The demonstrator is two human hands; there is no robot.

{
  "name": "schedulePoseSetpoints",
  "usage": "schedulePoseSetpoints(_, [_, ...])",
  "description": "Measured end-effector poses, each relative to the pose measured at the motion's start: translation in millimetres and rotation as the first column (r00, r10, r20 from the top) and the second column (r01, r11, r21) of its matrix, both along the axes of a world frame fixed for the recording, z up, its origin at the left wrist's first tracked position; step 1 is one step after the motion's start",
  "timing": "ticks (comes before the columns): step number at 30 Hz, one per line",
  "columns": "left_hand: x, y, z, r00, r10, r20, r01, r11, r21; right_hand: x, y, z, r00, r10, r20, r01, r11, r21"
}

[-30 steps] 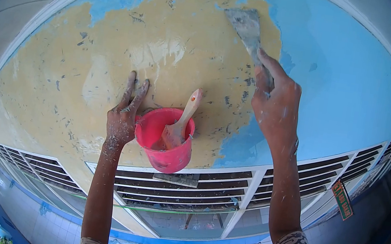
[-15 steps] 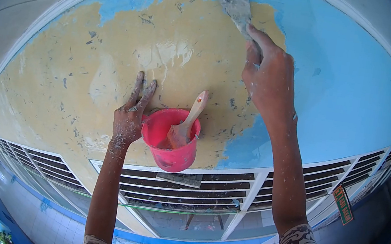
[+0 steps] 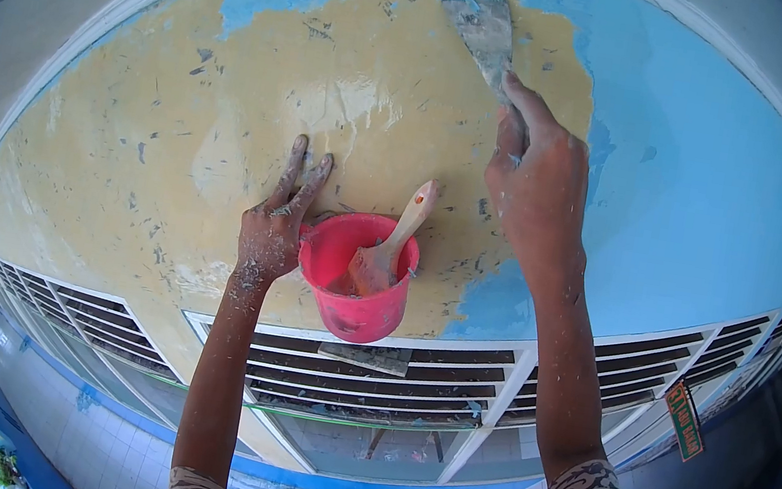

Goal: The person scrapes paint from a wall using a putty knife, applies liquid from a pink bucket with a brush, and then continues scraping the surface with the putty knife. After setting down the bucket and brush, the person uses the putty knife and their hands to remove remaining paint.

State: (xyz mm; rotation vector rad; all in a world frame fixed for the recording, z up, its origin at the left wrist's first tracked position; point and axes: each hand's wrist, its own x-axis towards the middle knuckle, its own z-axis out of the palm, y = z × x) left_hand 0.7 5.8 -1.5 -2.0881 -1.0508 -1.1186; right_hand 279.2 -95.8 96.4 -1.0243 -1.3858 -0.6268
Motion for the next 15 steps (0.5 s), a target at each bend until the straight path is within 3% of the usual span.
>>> schedulePoseSetpoints(3, [0,5,-3,1.000,-0.007,-0.015,0.008,0.995,0.103,-7,-4,27,0.999,-0.005,-0.036,0.004,1.000,-0.024])
schedulePoseSetpoints(6, [0,3,-2,1.000,-0.006,-0.011,0.007,0.996,0.084,0,-11,23,0.999,0.021,-0.032,-0.025,0.993,-0.111])
schedulePoseSetpoints(8, [2,1,-1,1.000,-0.025,-0.005,0.026,0.997,0.070,18,-3,-34,1.000,0.001,0.020,-0.001,1.000,0.023])
schedulePoseSetpoints(13, [1,3,-2,0.999,-0.047,0.011,0.046,0.997,0.068,66,-24,-243,0.981,0.014,-0.194,-0.030,0.996,-0.079])
schedulePoseSetpoints(15, [3,1,-2,0.999,-0.042,0.011,0.041,0.998,0.052,72,-29,-262,0.976,0.015,-0.218,-0.030,0.997,-0.068])
